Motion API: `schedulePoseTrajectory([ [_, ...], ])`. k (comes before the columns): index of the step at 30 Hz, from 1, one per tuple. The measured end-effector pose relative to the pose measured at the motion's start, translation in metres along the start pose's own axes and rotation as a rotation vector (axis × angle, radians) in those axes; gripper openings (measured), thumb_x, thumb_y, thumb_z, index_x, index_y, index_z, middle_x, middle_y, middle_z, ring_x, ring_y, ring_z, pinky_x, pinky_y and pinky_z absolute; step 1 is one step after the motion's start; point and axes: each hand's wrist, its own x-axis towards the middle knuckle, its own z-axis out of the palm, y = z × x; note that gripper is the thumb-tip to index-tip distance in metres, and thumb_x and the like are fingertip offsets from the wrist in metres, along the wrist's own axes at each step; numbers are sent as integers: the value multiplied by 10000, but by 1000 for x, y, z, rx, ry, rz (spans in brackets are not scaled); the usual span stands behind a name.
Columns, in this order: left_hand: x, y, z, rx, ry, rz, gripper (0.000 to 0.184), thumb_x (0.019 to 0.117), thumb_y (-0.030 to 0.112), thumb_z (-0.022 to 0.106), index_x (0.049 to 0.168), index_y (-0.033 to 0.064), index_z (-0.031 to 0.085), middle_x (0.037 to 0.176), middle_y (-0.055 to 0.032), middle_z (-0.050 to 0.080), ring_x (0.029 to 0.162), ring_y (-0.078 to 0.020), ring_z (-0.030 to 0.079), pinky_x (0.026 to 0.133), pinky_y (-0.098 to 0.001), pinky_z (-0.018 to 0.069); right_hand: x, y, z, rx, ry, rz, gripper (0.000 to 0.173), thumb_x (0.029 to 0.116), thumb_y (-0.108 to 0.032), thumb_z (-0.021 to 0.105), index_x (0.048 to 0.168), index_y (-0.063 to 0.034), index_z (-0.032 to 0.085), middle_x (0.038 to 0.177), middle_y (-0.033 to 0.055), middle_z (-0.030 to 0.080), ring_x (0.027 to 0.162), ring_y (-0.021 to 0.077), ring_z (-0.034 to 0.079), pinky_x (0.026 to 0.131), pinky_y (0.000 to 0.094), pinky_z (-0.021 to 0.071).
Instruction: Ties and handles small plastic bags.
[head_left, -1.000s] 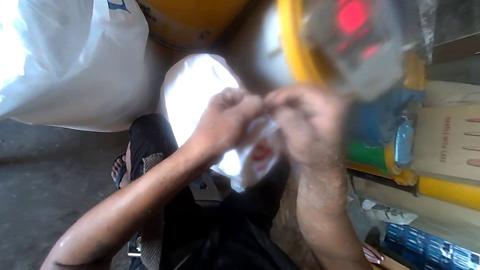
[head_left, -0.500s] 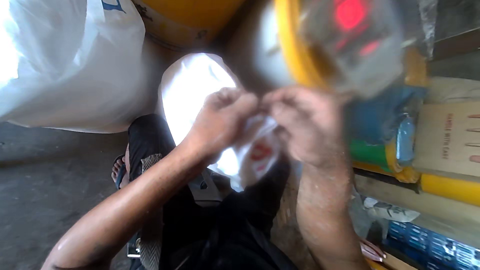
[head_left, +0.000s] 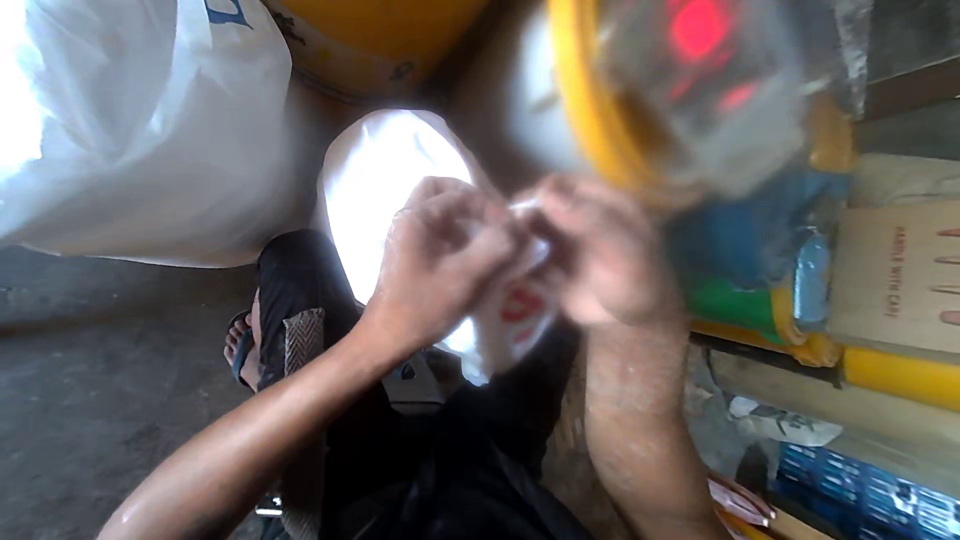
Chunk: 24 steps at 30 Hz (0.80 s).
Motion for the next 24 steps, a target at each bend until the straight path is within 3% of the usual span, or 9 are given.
schedulePoseTrajectory([
  [3,1,1,3,87,19,56,109,937,204,710,884,109,703,963,9,595,730,-22,579,582,-144,503,-1,0,1,-16,-6,-24,242,1068,-196,473,980,-92,673,796,3,644,529,17,520,430,146,425],
  [8,3,3,3,171,28,173,119,966,132,665,878,57,693,925,-5,591,727,-10,585,571,-127,503,-1,-3,1,-57,-6,-65,216,1064,-184,487,981,-92,664,788,-5,636,514,12,505,426,142,423],
  [12,0,7,-1,140,-9,209,112,958,42,609,861,34,665,942,-35,581,756,-49,596,593,-157,529,-1,-1,2,-46,14,-64,215,1066,-184,491,990,-92,671,841,4,664,535,15,524,433,144,435],
  [15,-3,8,-2,138,-7,231,117,941,32,590,846,46,656,968,-24,578,776,-42,575,604,-152,496,-1,-1,2,-43,16,-62,212,1067,-202,490,993,-112,667,880,2,675,550,15,533,443,147,443],
  [24,-13,12,-4,105,-10,264,121,907,33,619,793,65,643,1020,-18,550,815,-16,563,631,-119,497,-2,-1,6,-76,-17,-91,236,1072,-194,452,957,-97,633,799,-2,607,512,21,477,429,151,416],
])
